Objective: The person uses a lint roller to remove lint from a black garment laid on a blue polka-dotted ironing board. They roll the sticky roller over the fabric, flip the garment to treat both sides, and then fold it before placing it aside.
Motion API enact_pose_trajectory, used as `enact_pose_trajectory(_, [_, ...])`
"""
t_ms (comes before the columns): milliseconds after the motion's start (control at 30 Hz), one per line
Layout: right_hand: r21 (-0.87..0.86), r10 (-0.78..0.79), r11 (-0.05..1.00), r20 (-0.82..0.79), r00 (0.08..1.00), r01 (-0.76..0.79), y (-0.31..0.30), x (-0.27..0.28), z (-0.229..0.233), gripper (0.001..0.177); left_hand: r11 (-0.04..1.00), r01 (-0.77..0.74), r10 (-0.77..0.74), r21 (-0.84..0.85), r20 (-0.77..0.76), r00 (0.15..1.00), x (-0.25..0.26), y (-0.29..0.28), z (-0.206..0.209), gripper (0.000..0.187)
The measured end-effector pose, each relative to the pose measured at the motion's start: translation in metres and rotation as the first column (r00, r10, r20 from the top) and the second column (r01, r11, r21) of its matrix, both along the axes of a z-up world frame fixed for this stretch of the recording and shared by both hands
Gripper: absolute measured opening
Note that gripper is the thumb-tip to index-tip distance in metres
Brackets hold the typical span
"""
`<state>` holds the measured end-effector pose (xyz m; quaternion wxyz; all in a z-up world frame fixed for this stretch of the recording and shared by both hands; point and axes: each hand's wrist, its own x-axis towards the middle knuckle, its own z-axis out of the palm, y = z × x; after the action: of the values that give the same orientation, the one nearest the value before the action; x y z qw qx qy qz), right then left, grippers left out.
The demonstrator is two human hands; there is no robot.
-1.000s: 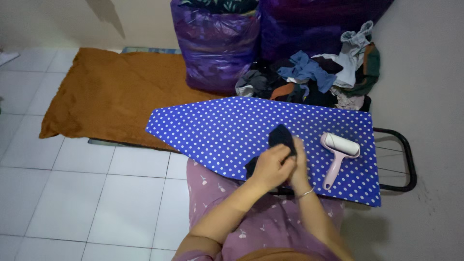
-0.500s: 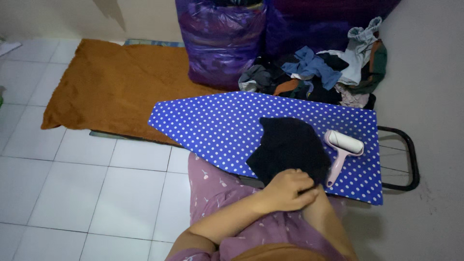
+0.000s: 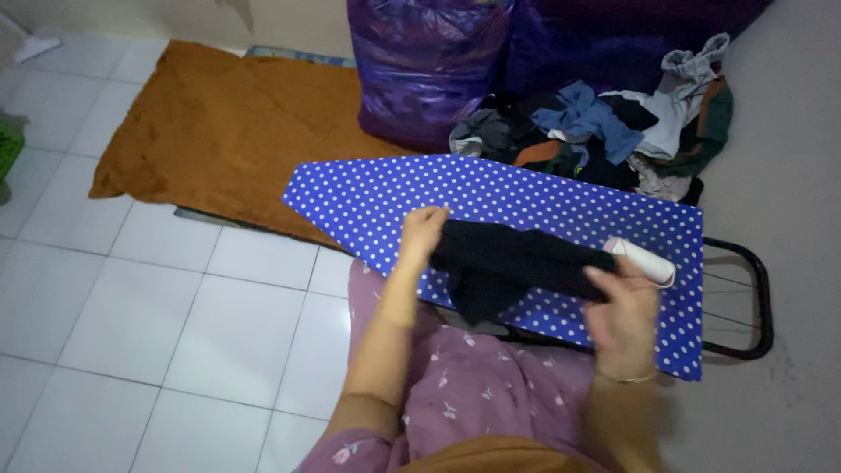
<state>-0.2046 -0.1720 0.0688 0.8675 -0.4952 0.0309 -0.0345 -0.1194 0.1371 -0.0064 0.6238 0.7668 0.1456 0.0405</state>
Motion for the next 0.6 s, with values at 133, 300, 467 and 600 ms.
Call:
enact_pose_trajectory(133, [0.222, -0.148, 0.967, 0.098, 0.984, 0.123, -0.009, 0.007, 0.027, 0.023, 0.774, 0.18, -0.28, -0.607, -0.073, 0.957, -0.011, 0.011, 0.005, 0.034])
enact_pose_trajectory(300, [-0.485, 0.06, 0.865, 0.347, 0.936, 0.124, 0.039, -0.002, 0.035, 0.04, 0.47, 0.332, -0.457, -0.818, 0.096, 0.884, -0.032, -0.015, 0.044, 0.04])
enact_pose_trajectory(467, [-0.879, 0.279, 0.412, 0.37, 0.886, 0.238, 0.079, -0.002, 0.009, 0.046, 0.481, 0.673, -0.635, -0.562, 0.306, 0.709, -0.056, -0.042, 0.078, 0.054])
enact_pose_trajectory(600, [-0.877, 0.049, 0.418, 0.284, 0.958, 0.239, 0.07, 0.0, -0.01, 0.011, 0.8, 0.591, -0.549, -0.104, 0.27, 0.791, -0.066, -0.035, 0.082, 0.055])
